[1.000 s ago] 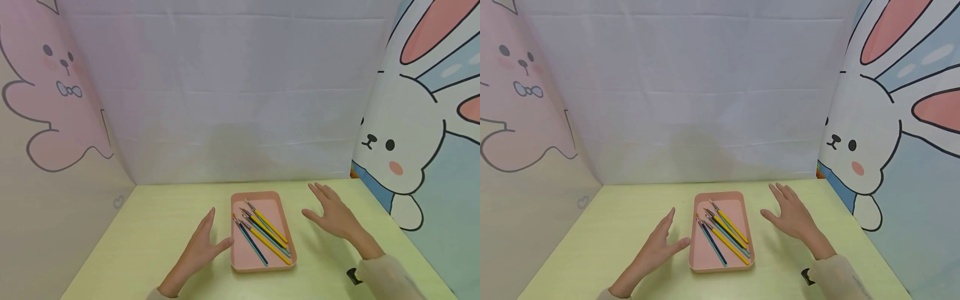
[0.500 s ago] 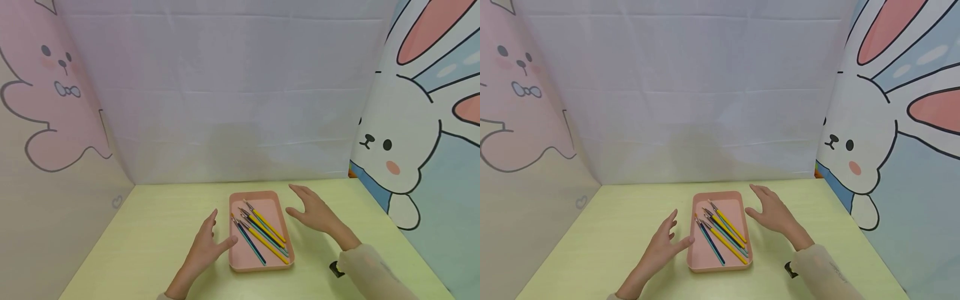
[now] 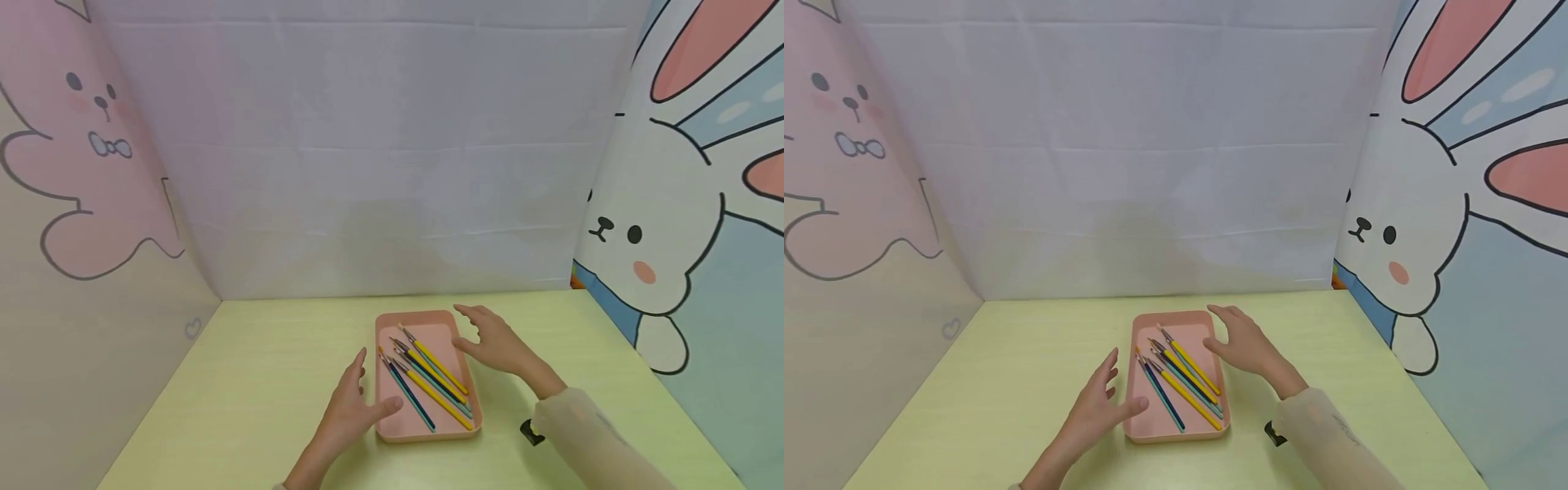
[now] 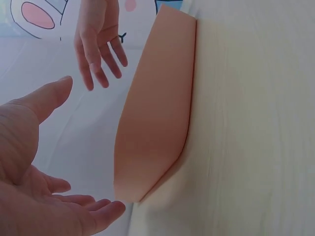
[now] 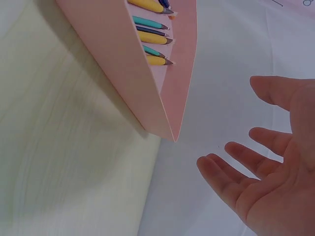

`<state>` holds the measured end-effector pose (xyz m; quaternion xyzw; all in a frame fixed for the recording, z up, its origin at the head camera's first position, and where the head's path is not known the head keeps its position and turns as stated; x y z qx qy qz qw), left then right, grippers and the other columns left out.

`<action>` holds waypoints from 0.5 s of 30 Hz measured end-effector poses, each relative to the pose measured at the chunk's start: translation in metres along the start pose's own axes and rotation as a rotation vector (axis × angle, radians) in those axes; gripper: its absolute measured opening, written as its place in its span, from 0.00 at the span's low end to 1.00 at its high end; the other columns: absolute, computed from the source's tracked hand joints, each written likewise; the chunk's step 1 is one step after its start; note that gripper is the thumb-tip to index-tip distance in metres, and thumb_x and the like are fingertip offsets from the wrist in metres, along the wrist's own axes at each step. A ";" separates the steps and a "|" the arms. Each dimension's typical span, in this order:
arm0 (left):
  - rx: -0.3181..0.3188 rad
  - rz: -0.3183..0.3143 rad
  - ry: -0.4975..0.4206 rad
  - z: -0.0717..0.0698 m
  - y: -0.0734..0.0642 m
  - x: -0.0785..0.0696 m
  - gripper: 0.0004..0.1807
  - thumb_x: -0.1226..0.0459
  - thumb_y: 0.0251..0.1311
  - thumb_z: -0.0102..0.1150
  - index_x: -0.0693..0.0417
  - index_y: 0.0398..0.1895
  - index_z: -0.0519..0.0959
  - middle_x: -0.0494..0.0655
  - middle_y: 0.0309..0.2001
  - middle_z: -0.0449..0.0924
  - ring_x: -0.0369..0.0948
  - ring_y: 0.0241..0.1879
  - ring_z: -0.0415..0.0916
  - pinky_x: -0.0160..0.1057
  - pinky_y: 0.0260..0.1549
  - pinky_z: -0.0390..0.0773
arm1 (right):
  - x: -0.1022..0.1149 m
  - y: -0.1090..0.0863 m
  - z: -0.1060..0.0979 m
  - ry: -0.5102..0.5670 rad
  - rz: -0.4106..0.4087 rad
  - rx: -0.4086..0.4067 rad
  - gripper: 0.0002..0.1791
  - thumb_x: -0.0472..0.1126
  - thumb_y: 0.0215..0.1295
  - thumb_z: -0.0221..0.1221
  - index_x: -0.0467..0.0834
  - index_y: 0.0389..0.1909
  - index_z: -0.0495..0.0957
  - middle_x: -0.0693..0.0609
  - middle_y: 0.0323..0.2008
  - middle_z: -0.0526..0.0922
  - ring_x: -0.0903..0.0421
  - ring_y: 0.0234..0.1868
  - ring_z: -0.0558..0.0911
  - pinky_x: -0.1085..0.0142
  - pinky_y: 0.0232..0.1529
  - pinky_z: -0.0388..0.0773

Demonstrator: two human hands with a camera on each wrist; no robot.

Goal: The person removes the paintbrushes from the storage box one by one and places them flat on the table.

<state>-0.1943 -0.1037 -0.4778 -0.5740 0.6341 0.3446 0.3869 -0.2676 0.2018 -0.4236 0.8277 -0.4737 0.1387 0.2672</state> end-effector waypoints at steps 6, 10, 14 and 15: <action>-0.005 -0.029 -0.017 0.005 -0.001 -0.002 0.68 0.44 0.50 0.83 0.50 0.87 0.50 0.64 0.82 0.55 0.66 0.75 0.63 0.64 0.64 0.74 | 0.003 0.009 0.007 0.032 0.025 0.007 0.34 0.42 0.73 0.66 0.35 0.76 0.69 0.34 0.67 0.76 0.33 0.58 0.81 0.44 0.51 0.84; 0.001 -0.041 -0.047 0.008 -0.002 -0.001 0.69 0.46 0.49 0.85 0.51 0.87 0.49 0.65 0.82 0.54 0.67 0.75 0.62 0.63 0.65 0.73 | 0.005 0.014 0.011 0.050 0.043 0.026 0.34 0.41 0.73 0.66 0.35 0.75 0.70 0.33 0.67 0.76 0.34 0.57 0.82 0.47 0.49 0.85; 0.028 -0.047 -0.068 0.013 -0.002 0.002 0.70 0.47 0.49 0.85 0.52 0.87 0.48 0.67 0.81 0.54 0.69 0.73 0.64 0.64 0.63 0.75 | 0.005 0.018 0.011 0.098 0.065 0.055 0.32 0.40 0.73 0.66 0.33 0.74 0.71 0.33 0.66 0.76 0.35 0.55 0.82 0.50 0.47 0.86; 0.035 -0.043 -0.075 0.014 -0.001 0.002 0.70 0.47 0.49 0.85 0.52 0.88 0.48 0.67 0.81 0.54 0.69 0.72 0.65 0.64 0.62 0.76 | 0.005 0.019 0.011 0.116 0.072 0.066 0.32 0.40 0.73 0.66 0.33 0.73 0.71 0.32 0.66 0.76 0.34 0.56 0.82 0.50 0.48 0.86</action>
Point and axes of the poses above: each hand's wrist, its own y-axis towards the middle knuckle, its own z-axis out of the palm, x = y × z, the point moved 1 cm from there along y, towards the middle knuckle
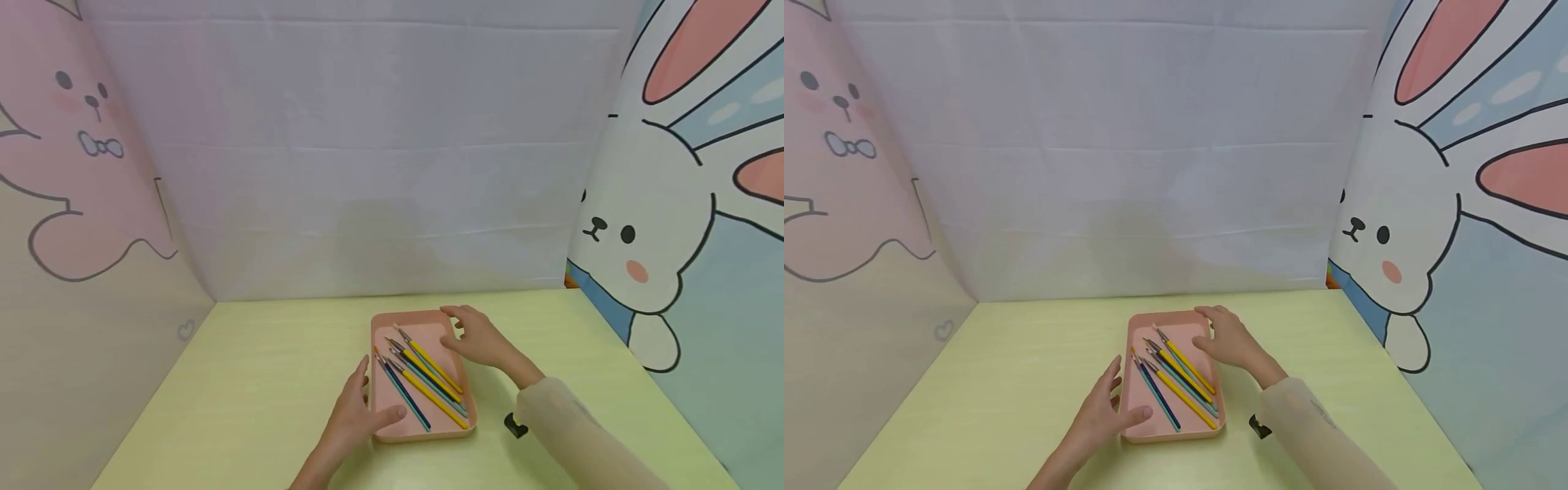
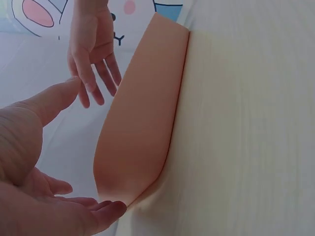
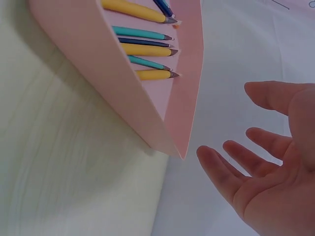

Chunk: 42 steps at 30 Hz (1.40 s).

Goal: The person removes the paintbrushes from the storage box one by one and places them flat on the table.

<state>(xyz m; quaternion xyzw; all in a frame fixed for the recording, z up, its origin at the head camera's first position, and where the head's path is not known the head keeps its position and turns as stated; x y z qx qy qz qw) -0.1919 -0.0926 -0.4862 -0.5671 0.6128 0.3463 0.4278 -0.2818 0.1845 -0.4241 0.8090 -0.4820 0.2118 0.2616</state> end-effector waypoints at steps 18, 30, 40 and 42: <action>0.100 0.136 -0.069 0.009 0.004 0.011 0.70 0.54 0.47 0.86 0.36 0.88 0.46 0.51 0.78 0.63 0.49 0.65 0.68 0.58 0.70 0.64 | -0.002 0.023 0.010 0.329 0.215 0.199 0.35 0.36 0.74 0.65 0.39 0.79 0.66 0.33 0.73 0.71 0.33 0.68 0.76 0.45 0.63 0.79; 0.115 0.150 -0.069 0.010 0.001 0.010 0.69 0.54 0.43 0.89 0.43 0.87 0.51 0.53 0.79 0.61 0.52 0.70 0.64 0.63 0.73 0.57 | -0.005 0.028 0.026 0.311 0.199 0.222 0.37 0.28 0.70 0.64 0.40 0.79 0.66 0.31 0.72 0.71 0.33 0.65 0.78 0.44 0.61 0.80; 0.085 0.056 0.006 0.010 -0.007 0.011 0.73 0.56 0.40 0.91 0.47 0.87 0.50 0.61 0.80 0.56 0.56 0.70 0.62 0.67 0.71 0.60 | -0.012 0.031 0.043 0.247 0.141 0.220 0.37 0.24 0.65 0.64 0.43 0.75 0.72 0.36 0.72 0.71 0.37 0.62 0.78 0.44 0.60 0.81; 0.082 0.052 0.014 0.009 -0.007 0.012 0.73 0.55 0.39 0.91 0.47 0.87 0.50 0.61 0.80 0.56 0.56 0.70 0.63 0.66 0.71 0.60 | -0.012 0.032 0.046 0.219 0.174 0.219 0.36 0.25 0.65 0.66 0.39 0.75 0.71 0.35 0.69 0.74 0.39 0.58 0.81 0.47 0.57 0.83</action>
Point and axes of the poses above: each hand's wrist, its own y-axis towards the middle knuckle, its own z-axis out of the palm, x = y × z, the point moved 1 cm from there along y, towards the middle knuckle
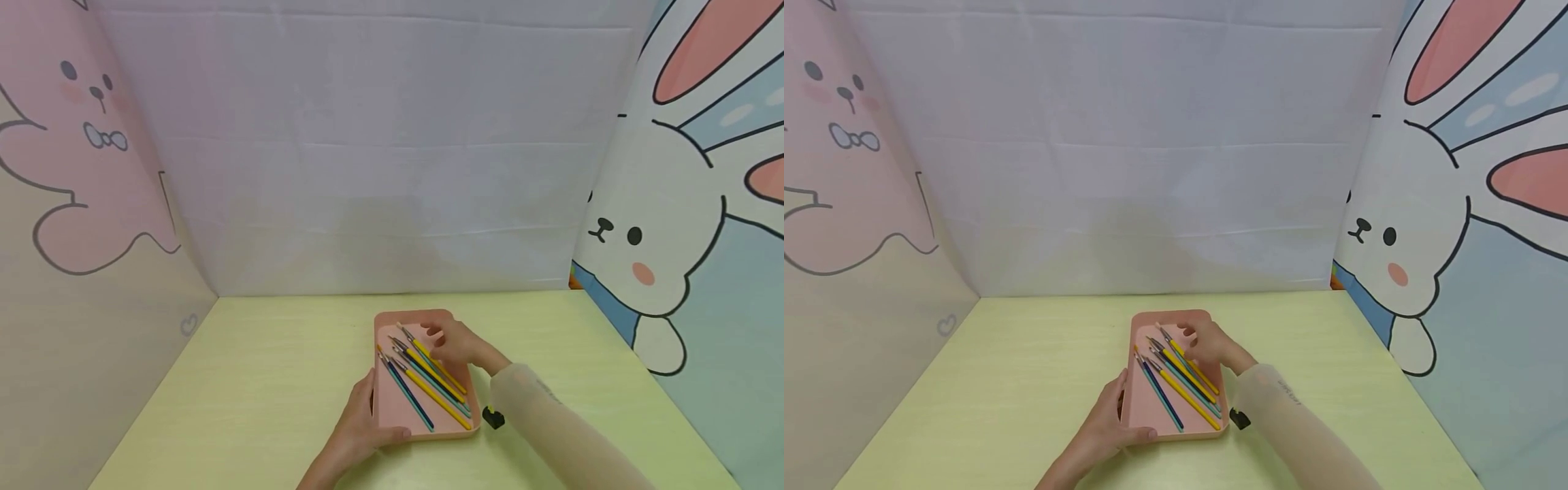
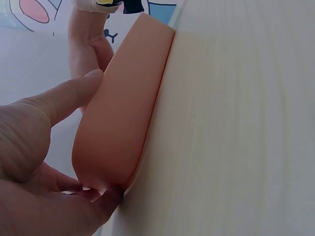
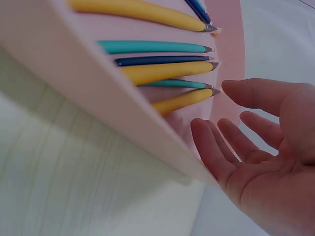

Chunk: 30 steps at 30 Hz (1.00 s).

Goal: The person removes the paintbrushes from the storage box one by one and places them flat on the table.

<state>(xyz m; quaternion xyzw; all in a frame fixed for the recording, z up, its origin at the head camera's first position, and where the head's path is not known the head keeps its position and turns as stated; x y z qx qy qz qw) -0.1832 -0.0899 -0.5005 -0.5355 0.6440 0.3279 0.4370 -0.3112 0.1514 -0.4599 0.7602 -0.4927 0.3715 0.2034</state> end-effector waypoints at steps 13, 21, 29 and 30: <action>-0.006 -0.008 0.019 0.000 0.001 0.001 0.73 0.54 0.39 0.91 0.48 0.87 0.50 0.62 0.79 0.57 0.56 0.69 0.64 0.65 0.70 0.62 | 0.005 0.004 0.008 -0.115 0.020 0.044 0.30 0.22 0.63 0.63 0.32 0.68 0.74 0.34 0.60 0.78 0.41 0.54 0.83 0.48 0.55 0.84; -0.002 -0.001 0.014 0.000 0.002 0.002 0.74 0.54 0.39 0.90 0.49 0.88 0.49 0.62 0.79 0.57 0.57 0.70 0.63 0.65 0.70 0.61 | 0.009 0.009 0.005 -0.193 0.038 0.114 0.31 0.23 0.59 0.67 0.32 0.65 0.75 0.35 0.58 0.80 0.41 0.54 0.83 0.48 0.55 0.83; -0.005 -0.010 0.021 -0.001 0.002 0.003 0.74 0.53 0.40 0.90 0.52 0.87 0.49 0.63 0.79 0.56 0.57 0.71 0.63 0.65 0.70 0.61 | 0.015 0.016 0.005 -0.262 0.095 0.130 0.29 0.26 0.57 0.72 0.35 0.61 0.78 0.40 0.48 0.85 0.48 0.47 0.82 0.51 0.56 0.83; -0.005 -0.014 0.023 -0.001 0.002 0.003 0.74 0.53 0.40 0.90 0.52 0.87 0.48 0.63 0.79 0.56 0.57 0.71 0.63 0.65 0.70 0.61 | 0.015 0.016 0.006 -0.263 0.106 0.131 0.29 0.27 0.57 0.72 0.35 0.61 0.78 0.41 0.47 0.85 0.48 0.46 0.82 0.51 0.57 0.83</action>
Point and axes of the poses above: each hand's wrist, its own y-axis towards the middle knuckle, its own z-axis out of the palm, x = y × z, the point moved 1 cm from there along y, towards the middle knuckle
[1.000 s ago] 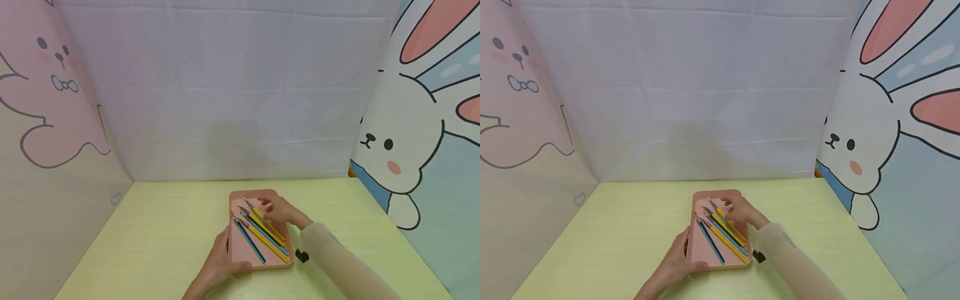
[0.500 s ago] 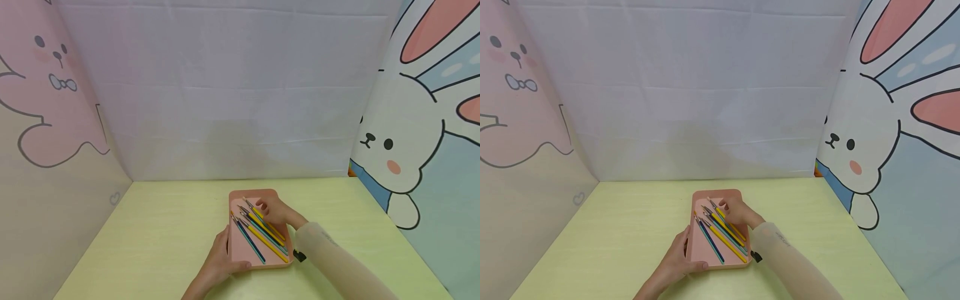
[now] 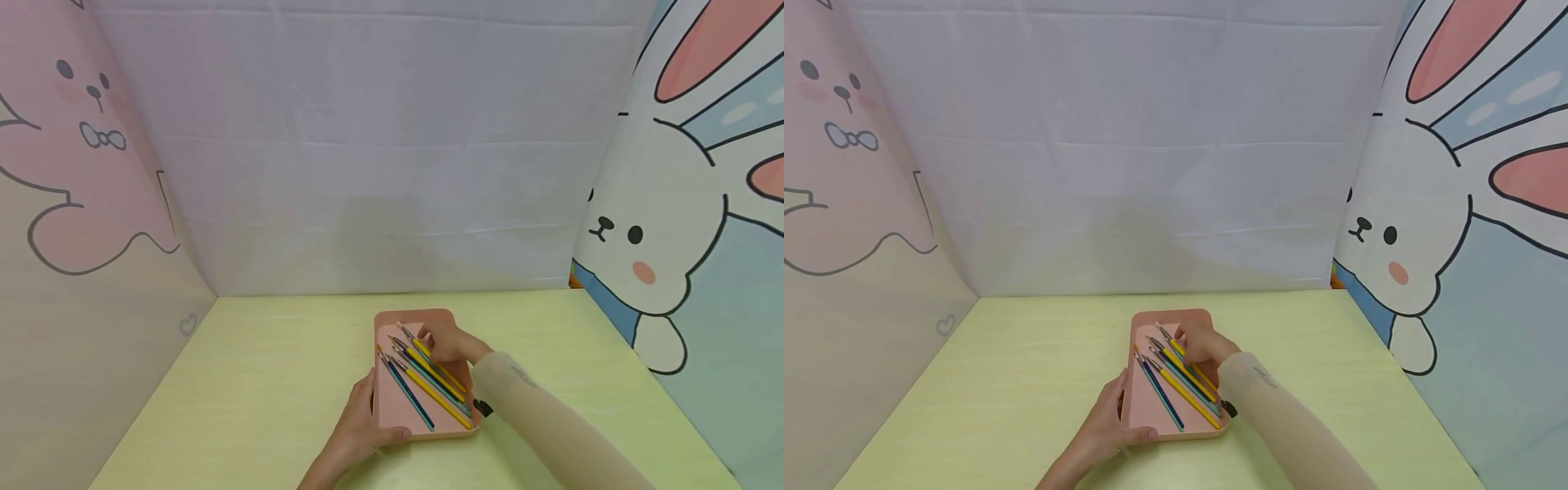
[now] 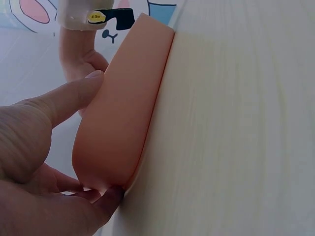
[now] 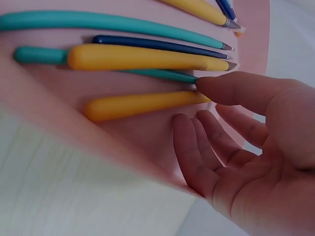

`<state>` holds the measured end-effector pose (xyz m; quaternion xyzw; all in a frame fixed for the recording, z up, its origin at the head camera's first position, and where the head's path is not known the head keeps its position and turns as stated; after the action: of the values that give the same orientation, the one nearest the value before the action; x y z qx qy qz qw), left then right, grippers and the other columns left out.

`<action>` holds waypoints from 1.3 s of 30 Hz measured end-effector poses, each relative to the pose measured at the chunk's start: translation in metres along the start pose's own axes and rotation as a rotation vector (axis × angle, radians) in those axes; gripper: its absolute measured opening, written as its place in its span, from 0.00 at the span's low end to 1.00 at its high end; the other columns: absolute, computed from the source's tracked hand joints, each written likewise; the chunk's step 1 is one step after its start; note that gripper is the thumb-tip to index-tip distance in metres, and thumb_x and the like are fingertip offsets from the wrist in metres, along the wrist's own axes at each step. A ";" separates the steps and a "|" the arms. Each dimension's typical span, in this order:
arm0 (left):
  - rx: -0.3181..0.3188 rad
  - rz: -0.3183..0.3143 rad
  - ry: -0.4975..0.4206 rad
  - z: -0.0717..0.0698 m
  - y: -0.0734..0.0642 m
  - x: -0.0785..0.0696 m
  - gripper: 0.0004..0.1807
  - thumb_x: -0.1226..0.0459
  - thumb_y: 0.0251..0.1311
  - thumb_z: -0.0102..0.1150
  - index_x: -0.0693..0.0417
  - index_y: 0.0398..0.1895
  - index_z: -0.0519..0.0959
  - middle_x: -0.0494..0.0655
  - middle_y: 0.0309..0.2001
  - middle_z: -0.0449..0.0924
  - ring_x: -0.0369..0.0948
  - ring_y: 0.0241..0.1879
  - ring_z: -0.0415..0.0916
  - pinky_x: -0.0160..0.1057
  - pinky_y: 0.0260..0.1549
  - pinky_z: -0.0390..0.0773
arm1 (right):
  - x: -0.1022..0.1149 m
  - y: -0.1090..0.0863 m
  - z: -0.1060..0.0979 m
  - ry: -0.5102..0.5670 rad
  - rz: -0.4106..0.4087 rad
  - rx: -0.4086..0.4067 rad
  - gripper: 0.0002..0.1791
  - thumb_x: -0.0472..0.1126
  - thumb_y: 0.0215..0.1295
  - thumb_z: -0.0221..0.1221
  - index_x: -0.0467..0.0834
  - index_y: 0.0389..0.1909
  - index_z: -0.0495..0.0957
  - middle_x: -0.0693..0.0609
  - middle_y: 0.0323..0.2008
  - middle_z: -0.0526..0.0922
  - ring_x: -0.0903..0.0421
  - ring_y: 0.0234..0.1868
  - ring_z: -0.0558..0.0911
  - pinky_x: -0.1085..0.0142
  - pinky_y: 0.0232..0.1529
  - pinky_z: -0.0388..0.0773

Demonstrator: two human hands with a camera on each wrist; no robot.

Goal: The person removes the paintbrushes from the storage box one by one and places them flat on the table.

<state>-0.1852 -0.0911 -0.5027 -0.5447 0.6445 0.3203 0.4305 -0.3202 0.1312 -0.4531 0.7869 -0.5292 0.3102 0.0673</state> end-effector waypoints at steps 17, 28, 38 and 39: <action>0.000 -0.001 0.007 0.000 0.000 0.000 0.74 0.52 0.41 0.90 0.53 0.88 0.48 0.64 0.79 0.55 0.58 0.70 0.63 0.65 0.69 0.63 | -0.003 0.006 0.005 0.069 0.054 -0.016 0.29 0.24 0.58 0.72 0.39 0.61 0.79 0.43 0.44 0.85 0.49 0.43 0.82 0.53 0.55 0.85; -0.008 0.016 0.002 0.000 0.000 0.000 0.76 0.50 0.39 0.90 0.51 0.88 0.47 0.63 0.79 0.56 0.58 0.72 0.63 0.65 0.69 0.62 | -0.008 -0.002 -0.004 0.240 -0.104 -0.037 0.40 0.19 0.55 0.66 0.46 0.71 0.79 0.40 0.59 0.84 0.46 0.50 0.84 0.51 0.52 0.86; -0.004 0.013 -0.002 0.000 0.002 0.001 0.76 0.49 0.39 0.90 0.51 0.88 0.48 0.63 0.79 0.56 0.57 0.71 0.63 0.64 0.69 0.63 | -0.010 -0.013 -0.023 0.343 -0.136 0.025 0.44 0.21 0.58 0.64 0.52 0.76 0.74 0.41 0.65 0.80 0.42 0.59 0.81 0.50 0.55 0.84; -0.004 0.013 -0.003 0.000 0.002 0.001 0.76 0.49 0.39 0.90 0.51 0.88 0.48 0.63 0.79 0.56 0.57 0.71 0.64 0.64 0.69 0.63 | -0.011 -0.015 -0.024 0.346 -0.138 0.030 0.43 0.21 0.59 0.63 0.54 0.76 0.75 0.41 0.65 0.80 0.42 0.59 0.81 0.50 0.55 0.84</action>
<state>-0.1870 -0.0907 -0.5036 -0.5407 0.6467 0.3254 0.4284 -0.3204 0.1568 -0.4364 0.7572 -0.4499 0.4433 0.1666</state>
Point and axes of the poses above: each hand's wrist, its own y-axis towards the middle knuckle, its own z-axis out of the palm, x = y × z, the point moved 1 cm from there along y, towards the middle knuckle
